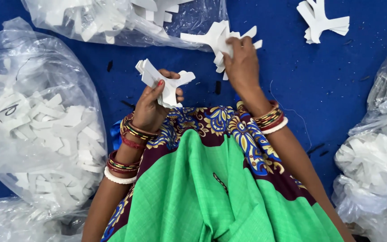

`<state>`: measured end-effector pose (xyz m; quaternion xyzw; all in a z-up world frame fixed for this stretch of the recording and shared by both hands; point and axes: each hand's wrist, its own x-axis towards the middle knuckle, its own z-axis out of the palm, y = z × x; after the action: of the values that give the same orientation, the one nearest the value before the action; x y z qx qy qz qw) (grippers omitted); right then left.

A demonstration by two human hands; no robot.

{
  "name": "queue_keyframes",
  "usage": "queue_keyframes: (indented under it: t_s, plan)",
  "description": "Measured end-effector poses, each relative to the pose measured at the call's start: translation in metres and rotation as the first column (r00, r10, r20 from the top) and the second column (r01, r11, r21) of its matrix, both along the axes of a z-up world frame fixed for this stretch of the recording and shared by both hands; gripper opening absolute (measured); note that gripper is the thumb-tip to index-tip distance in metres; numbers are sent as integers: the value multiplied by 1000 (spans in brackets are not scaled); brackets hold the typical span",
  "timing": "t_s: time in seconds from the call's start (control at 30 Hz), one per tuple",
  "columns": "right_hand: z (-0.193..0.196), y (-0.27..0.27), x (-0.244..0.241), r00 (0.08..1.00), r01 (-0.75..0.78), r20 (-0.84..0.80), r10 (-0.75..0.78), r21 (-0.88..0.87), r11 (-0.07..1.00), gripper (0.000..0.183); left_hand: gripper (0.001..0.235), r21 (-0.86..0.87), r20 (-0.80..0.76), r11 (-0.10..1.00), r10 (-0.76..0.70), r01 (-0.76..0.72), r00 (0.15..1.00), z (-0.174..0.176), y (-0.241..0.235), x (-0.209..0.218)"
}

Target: Picking up white Y-shaped shoe components from a pile and stacking them together.

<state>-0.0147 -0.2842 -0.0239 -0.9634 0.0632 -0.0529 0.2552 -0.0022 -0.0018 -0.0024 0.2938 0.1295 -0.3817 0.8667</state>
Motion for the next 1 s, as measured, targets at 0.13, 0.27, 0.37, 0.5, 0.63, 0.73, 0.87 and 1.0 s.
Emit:
queue_keyframes:
  t_s: [0.13,0.27,0.37,0.5,0.63,0.73,0.87,1.0]
  plan:
    - [-18,-45,-11,990,129,-73,-117,196,972,18,29,7,6,1000,8,-8,1000,-2,-1,-1]
    - [20,-68,-9,956,287,-183,-229,743,605,21,29,19,9,1000,20,-20,1000,-5,-5,-3]
    - [57,-60,-7,913,405,-383,-141,892,201,24,29,7,6,1000,29,-29,1000,-5,-2,-3]
    - [56,-84,-18,922,385,-373,-108,914,126,25,27,-15,-7,1000,14,-14,1000,-5,-1,-3]
    - [60,-130,-29,923,356,-339,-183,932,68,26,25,4,-16,1000,16,-15,1000,-1,2,-2]
    - [82,-150,-31,922,319,-304,-241,948,24,28,25,27,-27,1000,11,-10,1000,5,0,1]
    - [91,-157,-38,919,303,-298,-258,953,-20,33,25,27,-15,1000,5,-5,1000,0,1,-2]
    - [75,-114,-43,934,299,-320,-158,943,-143,21,26,54,4,998,15,-15,1000,-12,-6,-8]
